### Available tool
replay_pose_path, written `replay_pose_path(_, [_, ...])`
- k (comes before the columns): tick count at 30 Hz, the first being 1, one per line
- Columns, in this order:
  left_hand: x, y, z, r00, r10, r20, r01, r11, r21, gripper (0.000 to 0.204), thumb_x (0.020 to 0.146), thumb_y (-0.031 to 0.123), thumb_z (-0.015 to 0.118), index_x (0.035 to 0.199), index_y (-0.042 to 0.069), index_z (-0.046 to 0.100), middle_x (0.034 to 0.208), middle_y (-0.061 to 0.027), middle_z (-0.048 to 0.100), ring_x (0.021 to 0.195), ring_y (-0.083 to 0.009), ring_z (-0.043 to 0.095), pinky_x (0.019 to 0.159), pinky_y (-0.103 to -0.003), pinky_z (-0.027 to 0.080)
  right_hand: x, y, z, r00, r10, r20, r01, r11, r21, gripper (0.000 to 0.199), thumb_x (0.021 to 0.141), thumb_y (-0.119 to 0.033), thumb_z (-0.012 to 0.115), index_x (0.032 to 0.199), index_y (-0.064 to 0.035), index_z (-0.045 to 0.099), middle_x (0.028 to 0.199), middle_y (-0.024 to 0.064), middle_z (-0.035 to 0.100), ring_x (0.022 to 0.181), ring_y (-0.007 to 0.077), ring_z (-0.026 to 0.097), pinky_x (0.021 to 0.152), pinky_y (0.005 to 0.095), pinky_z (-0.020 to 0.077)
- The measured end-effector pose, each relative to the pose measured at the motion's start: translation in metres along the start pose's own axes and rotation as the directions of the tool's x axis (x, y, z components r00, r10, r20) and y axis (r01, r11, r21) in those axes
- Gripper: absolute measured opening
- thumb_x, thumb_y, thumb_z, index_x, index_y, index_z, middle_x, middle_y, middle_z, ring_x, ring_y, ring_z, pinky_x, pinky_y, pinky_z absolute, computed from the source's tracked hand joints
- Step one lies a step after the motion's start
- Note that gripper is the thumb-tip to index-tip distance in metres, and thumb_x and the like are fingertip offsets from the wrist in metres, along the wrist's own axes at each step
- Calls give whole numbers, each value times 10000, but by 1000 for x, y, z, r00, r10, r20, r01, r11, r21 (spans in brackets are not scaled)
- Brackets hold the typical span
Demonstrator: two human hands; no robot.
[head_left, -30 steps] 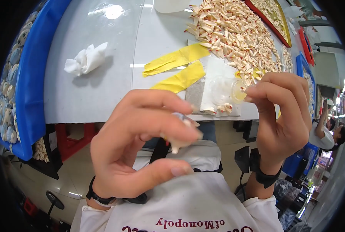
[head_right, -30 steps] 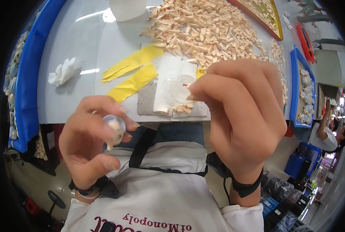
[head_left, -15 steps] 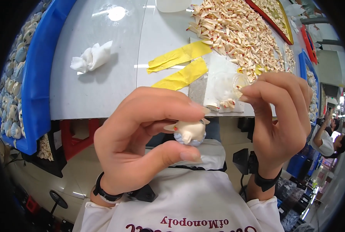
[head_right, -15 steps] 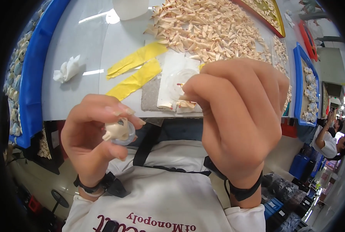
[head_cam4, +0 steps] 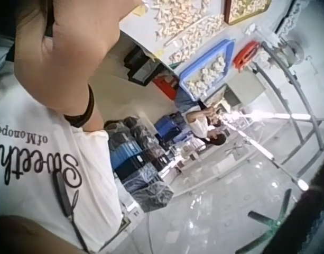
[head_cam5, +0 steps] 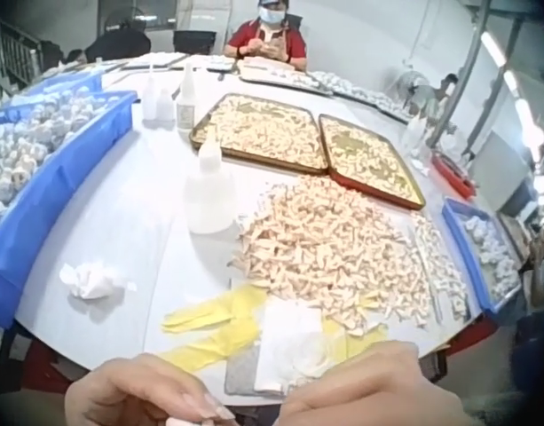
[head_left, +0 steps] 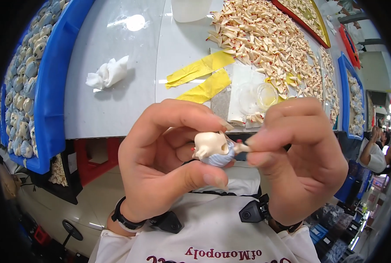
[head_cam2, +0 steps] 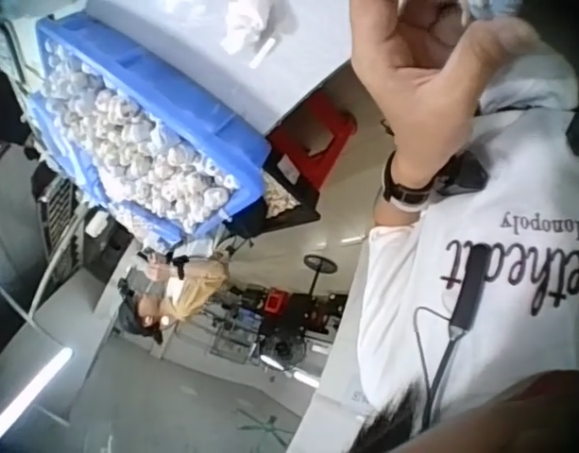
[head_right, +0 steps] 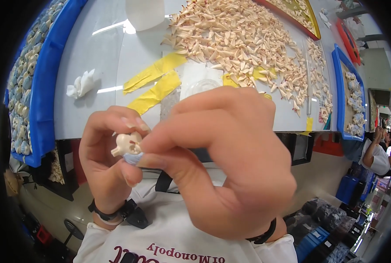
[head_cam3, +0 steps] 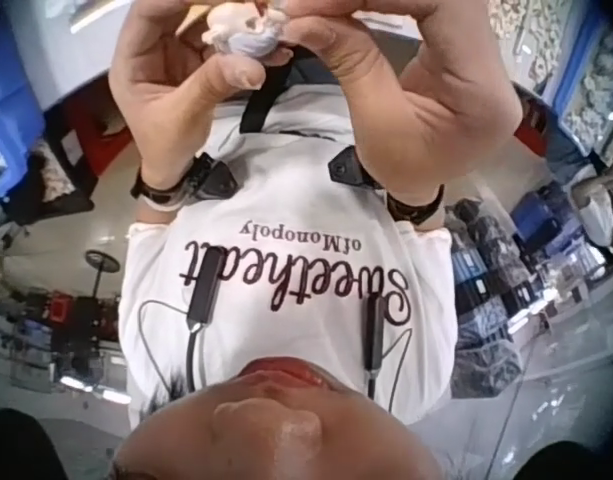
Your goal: Assembling small plastic doll head and hair components at a factory workbench.
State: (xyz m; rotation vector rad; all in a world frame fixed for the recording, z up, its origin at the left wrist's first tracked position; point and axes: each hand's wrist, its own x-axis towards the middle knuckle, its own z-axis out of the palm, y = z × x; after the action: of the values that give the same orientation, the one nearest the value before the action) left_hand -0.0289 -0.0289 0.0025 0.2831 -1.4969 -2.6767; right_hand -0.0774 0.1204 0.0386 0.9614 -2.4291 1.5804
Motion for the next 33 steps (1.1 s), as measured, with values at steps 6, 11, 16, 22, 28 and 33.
replay_pose_path(6, [-6,-1,-2,1000,21,-18,-20,999,48,583,595,325,817,967,1,507,862,-63,525,733,-106,530,625,-197,419,6,-5,2,990,-139,30,142,960,-243,173,592,30,711,723,-41,620,703,70,558,653,156,502,618,255,371])
replay_pose_path(11, [-7,-8,-3,993,117,-35,-115,992,53,565,582,296,824,945,-17,525,815,-61,519,663,-101,528,552,-198,430,4,-2,8,996,-84,-27,79,984,-158,184,555,28,722,691,-52,627,682,60,575,644,159,509,614,262,369])
replay_pose_path(16, [-7,-11,-13,978,189,88,-198,974,114,565,574,279,825,938,-33,526,806,-72,519,662,-104,534,546,-199,442,3,-1,4,1000,-23,12,24,997,-80,187,557,21,727,704,-45,632,678,55,572,661,159,510,613,263,366])
replay_pose_path(22, [-4,-7,-7,958,267,109,-287,913,288,539,596,297,813,944,-5,534,814,-85,529,721,-139,535,582,-255,432,3,1,-10,997,-19,72,24,998,-59,199,582,-18,742,753,-35,641,803,77,581,733,170,521,667,272,394])
replay_pose_path(28, [2,-4,-1,611,642,463,-725,220,653,362,655,113,757,948,62,551,856,-90,608,707,-221,556,607,-288,465,-1,-8,-10,938,237,255,-324,860,393,425,705,-131,694,1065,-5,506,920,113,540,795,215,556,705,290,452])
replay_pose_path(33, [-6,-3,5,592,556,583,-747,106,657,368,770,261,667,1065,86,534,1029,-144,583,881,-272,571,725,-327,489,-5,-1,-18,944,232,235,-314,851,421,339,704,10,567,1029,-10,472,883,138,515,778,283,549,672,321,443])
